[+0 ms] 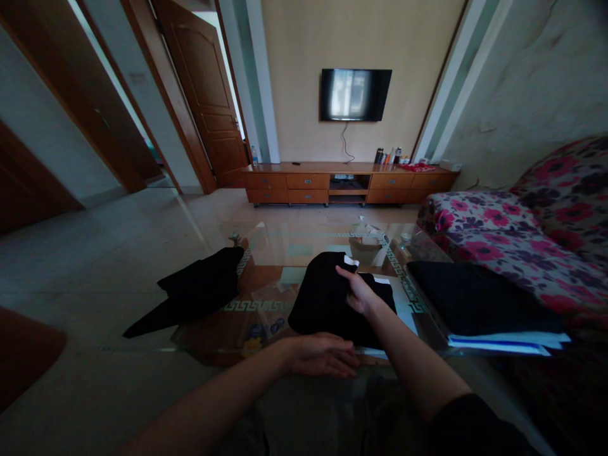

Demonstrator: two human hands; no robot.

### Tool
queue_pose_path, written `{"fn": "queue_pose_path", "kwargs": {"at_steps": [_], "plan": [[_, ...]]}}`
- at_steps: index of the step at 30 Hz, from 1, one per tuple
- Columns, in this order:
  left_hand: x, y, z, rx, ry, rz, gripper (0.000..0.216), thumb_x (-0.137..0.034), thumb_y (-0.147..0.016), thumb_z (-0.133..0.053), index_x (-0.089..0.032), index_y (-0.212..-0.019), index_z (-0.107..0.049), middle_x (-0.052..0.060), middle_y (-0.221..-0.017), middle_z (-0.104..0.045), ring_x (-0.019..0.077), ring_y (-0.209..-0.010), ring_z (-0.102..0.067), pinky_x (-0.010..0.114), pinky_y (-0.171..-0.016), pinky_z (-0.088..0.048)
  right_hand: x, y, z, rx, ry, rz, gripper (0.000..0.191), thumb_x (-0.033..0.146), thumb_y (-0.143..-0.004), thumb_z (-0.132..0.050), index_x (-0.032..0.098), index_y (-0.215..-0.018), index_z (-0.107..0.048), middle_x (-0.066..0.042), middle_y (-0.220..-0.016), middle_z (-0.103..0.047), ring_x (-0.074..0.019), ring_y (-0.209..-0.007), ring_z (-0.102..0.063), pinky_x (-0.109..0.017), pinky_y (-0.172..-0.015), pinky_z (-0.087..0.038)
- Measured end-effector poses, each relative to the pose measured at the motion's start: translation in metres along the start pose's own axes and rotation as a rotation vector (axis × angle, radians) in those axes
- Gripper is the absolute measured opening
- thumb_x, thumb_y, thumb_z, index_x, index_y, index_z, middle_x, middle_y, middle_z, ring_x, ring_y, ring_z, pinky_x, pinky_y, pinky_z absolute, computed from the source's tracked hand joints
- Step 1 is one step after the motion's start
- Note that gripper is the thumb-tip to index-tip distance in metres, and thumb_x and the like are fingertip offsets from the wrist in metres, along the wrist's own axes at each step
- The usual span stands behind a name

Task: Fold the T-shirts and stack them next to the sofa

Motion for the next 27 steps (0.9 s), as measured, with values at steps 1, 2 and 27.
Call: {"fn": "queue_pose_path", "kwargs": {"at_steps": [1, 2, 27], "plan": [[0.0, -0.001, 0.001, 0.013, 0.054, -0.016, 0.047, -0.046, -0.078, -0.082, -0.016, -0.11, -0.066, 0.016, -0.128, -0.067, 0.0276, -0.114, -0.068, 0.043, -0.107, -0.043, 0.004, 0.003, 0.001, 0.0, -0.014, -0.025, 0.025, 0.028, -0.094, -0.063, 0.014, -0.115, -0.065, -0.01, -0.094, -0.078, -0.0223, -0.088, -0.076, -0.034, -0.083, -0.063], [-0.002, -0.002, 0.005, 0.007, 0.111, -0.056, 0.052, -0.047, -0.077, -0.083, -0.018, -0.115, -0.064, 0.016, -0.136, -0.062, 0.0287, -0.119, -0.065, 0.044, -0.11, -0.041, 0.007, 0.006, 0.002, 0.003, -0.02, -0.053, 0.027, 0.031, -0.096, -0.06, 0.013, -0.116, -0.065, -0.011, -0.094, -0.078, -0.023, -0.089, -0.076, -0.034, -0.083, -0.063], [-0.053, 0.039, 0.137, -0.788, 0.476, -0.331, 0.023, -0.02, -0.085, -0.06, -0.012, -0.107, -0.066, 0.011, -0.083, -0.076, 0.0234, -0.068, -0.073, 0.034, -0.067, -0.061, 0.001, 0.0, 0.08, -0.154, 0.325, -0.047, 0.01, 0.025, -0.089, -0.065, 0.019, -0.096, -0.06, 0.001, -0.072, -0.066, -0.0122, -0.058, -0.06, -0.021, -0.051, -0.052]]}}
Point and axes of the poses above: each hand's wrist, its own y-axis away from the middle knuckle, its own z-axis out of the back of the hand, x = y × z, the point moved 10 cm from there along -y, towards the middle knuckle
